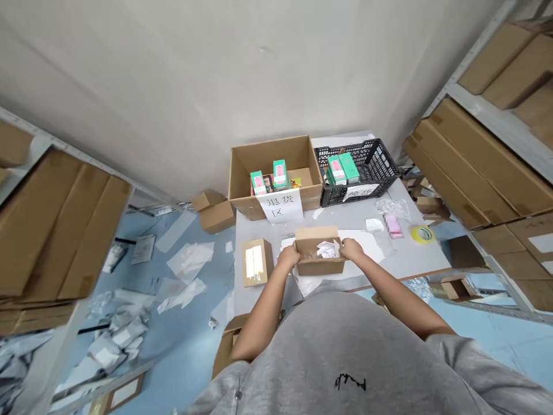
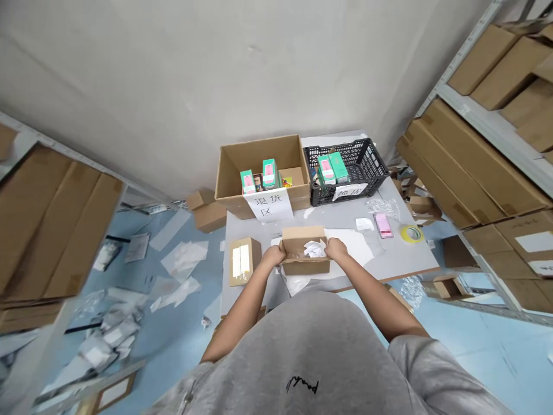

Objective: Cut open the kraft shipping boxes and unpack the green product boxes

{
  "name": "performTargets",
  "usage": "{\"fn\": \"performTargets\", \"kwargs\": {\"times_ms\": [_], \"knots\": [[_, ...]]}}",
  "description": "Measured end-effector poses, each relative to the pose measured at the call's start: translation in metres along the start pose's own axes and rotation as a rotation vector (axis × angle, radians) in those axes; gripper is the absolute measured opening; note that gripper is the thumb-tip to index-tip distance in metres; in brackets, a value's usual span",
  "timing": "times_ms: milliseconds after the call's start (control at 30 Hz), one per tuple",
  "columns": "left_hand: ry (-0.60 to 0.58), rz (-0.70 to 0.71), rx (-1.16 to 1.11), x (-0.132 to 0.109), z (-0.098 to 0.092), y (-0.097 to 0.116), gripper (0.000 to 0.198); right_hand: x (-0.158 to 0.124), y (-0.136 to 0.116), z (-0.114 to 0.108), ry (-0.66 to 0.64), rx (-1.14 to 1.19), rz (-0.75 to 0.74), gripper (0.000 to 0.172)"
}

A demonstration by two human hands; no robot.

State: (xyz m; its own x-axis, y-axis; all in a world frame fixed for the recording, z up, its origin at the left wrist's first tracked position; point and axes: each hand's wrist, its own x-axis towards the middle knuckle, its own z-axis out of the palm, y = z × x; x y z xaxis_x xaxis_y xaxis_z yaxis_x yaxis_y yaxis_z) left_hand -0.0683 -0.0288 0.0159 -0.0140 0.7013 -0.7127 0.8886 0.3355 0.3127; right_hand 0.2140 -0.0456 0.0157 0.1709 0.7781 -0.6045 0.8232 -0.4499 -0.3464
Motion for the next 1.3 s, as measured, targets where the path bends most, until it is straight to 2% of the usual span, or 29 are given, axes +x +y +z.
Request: {"fn": "performTargets", "kwargs": {"times_ms": [67,100,133,167,200,267,300,333,367,400,433,467,533,633,700,767,833,867,933,1000,1067,1167,1233,1300], "knots": [[-0.207,0.032,0.029,0.006,-0.015,0.041,0.027,-0.009,0.022,-0.029,-0.114,0.155,0.105,0.03],[-0.279,0.082,0.041,0.009,-0.021,0.07,0.026,-0.016,0.037,-0.047,-0.139,0.214,0.167,0.032],[-0.283,0.145,0.058,0.012,-0.025,0.103,0.026,-0.024,0.056,-0.066,-0.089,0.254,0.199,0.034],[-0.26,0.244,0.063,0.015,-0.027,0.141,0.027,-0.033,0.078,-0.087,0.023,0.275,0.231,0.036],[-0.194,0.389,0.048,0.017,-0.028,0.18,0.03,-0.044,0.103,-0.108,0.195,0.273,0.267,0.041],[0.063,0.764,-0.084,0.018,-0.026,0.255,0.045,-0.067,0.153,-0.146,0.691,0.255,0.349,0.059],[0.162,0.91,-0.159,0.018,-0.024,0.286,0.055,-0.078,0.175,-0.161,0.893,0.27,0.37,0.071],[0.238,1.017,-0.222,0.017,-0.022,0.31,0.062,-0.087,0.194,-0.173,1.051,0.285,0.372,0.081],[0.298,1.078,-0.262,0.015,-0.021,0.325,0.064,-0.093,0.208,-0.18,1.172,0.29,0.341,0.087],[0.35,1.099,-0.283,0.014,-0.02,0.33,0.065,-0.094,0.217,-0.184,1.247,0.283,0.285,0.09],[0.392,1.089,-0.289,0.014,-0.019,0.327,0.063,-0.091,0.22,-0.183,1.27,0.275,0.223,0.09],[0.428,1.053,-0.284,0.014,-0.018,0.315,0.061,-0.084,0.217,-0.179,1.247,0.267,0.156,0.088],[0.47,0.945,-0.265,0.017,-0.016,0.272,0.056,-0.059,0.195,-0.163,1.092,0.269,0.03,0.079],[0.521,0.728,-0.211,0.018,-0.013,0.177,0.054,-0.014,0.138,-0.124,0.824,0.271,-0.164,0.061],[0.597,0.496,-0.164,0.015,-0.01,0.11,0.056,0.012,0.092,-0.094,0.681,0.252,-0.283,0.058],[0.703,0.198,-0.127,0.009,-0.006,0.049,0.061,0.032,0.045,-0.064,0.552,0.223,-0.414,0.058],[0.763,-0.103,-0.101,0.003,-0.001,-0.004,0.081,0.045,-0.002,-0.033,0.435,0.193,-0.55,0.059],[0.746,-0.243,-0.099,0.0,0.002,-0.026,0.095,0.049,-0.025,-0.019,0.376,0.174,-0.613,0.06],[0.631,-0.481,-0.13,-0.002,0.008,-0.064,0.12,0.052,-0.068,0.01,0.26,0.13,-0.713,0.061],[0.509,-0.614,-0.184,-0.003,0.016,-0.094,0.13,0.051,-0.105,0.037,0.146,0.081,-0.796,0.062],[0.475,-0.625,-0.215,-0.004,0.023,-0.115,0.128,0.046,-0.134,0.06,0.048,0.034,-0.858,0.062],[0.534,-0.533,-0.201,-0.009,0.029,-0.135,0.123,0.039,-0.157,0.085,-0.054,0.004,-0.897,0.065],[0.587,-0.413,-0.158,-0.016,0.029,-0.139,0.121,0.037,-0.16,0.093,-0.084,0.037,-0.897,0.069],[0.615,-0.207,-0.098,-0.022,0.025,-0.137,0.122,0.037,-0.153,0.096,-0.079,0.101,-0.881,0.072]]}}
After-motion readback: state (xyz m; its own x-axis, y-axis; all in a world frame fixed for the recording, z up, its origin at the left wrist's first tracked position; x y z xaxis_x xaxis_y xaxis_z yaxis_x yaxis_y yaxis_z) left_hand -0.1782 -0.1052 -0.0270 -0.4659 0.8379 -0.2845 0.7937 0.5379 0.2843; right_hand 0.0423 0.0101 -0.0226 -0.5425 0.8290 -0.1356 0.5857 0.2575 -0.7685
